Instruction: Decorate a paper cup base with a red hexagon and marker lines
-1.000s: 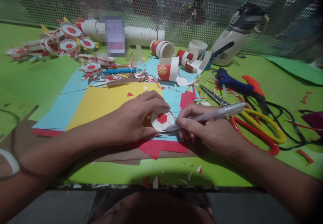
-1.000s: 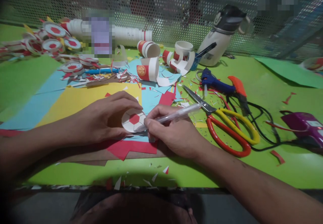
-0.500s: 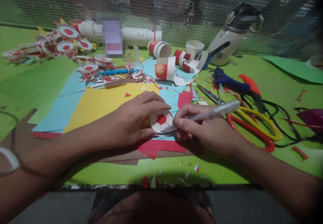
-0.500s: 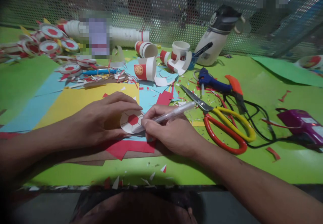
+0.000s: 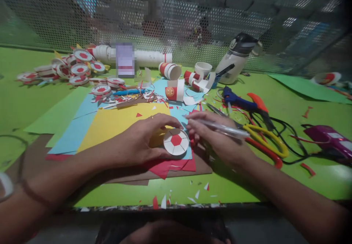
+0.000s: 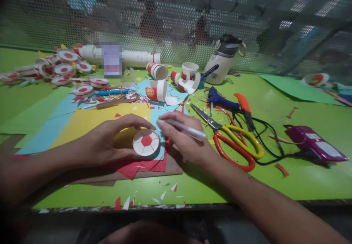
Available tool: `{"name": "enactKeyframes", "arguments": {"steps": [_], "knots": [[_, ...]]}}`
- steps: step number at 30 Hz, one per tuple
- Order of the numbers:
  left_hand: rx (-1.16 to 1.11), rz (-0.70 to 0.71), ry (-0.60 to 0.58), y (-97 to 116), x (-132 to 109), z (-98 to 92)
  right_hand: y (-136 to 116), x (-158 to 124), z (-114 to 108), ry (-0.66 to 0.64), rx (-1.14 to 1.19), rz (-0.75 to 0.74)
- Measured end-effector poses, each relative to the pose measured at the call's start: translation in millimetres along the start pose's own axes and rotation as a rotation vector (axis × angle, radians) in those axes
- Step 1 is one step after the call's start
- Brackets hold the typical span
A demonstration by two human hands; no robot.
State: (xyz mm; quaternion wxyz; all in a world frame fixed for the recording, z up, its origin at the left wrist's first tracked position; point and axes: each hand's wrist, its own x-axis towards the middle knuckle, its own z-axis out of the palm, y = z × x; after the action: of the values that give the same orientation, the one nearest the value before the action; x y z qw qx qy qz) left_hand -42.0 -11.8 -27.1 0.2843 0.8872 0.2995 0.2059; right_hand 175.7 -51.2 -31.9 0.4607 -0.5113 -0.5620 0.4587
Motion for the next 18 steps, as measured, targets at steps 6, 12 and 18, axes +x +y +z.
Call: {"name": "enactKeyframes", "arguments": {"steps": [6, 12, 18], "knots": [[-0.080, 0.059, -0.009, 3, -1, 1.3, -1, -2, 8, -0.107, 0.187, 0.137], [-0.057, 0.154, 0.155, -3, 1, 8.3, 3, -4, 12, -0.084, 0.322, 0.176], [0.025, 0.095, 0.238, -6, -1, 13.4, 7, -6, 19, -0.109, 0.382, 0.105]]}}
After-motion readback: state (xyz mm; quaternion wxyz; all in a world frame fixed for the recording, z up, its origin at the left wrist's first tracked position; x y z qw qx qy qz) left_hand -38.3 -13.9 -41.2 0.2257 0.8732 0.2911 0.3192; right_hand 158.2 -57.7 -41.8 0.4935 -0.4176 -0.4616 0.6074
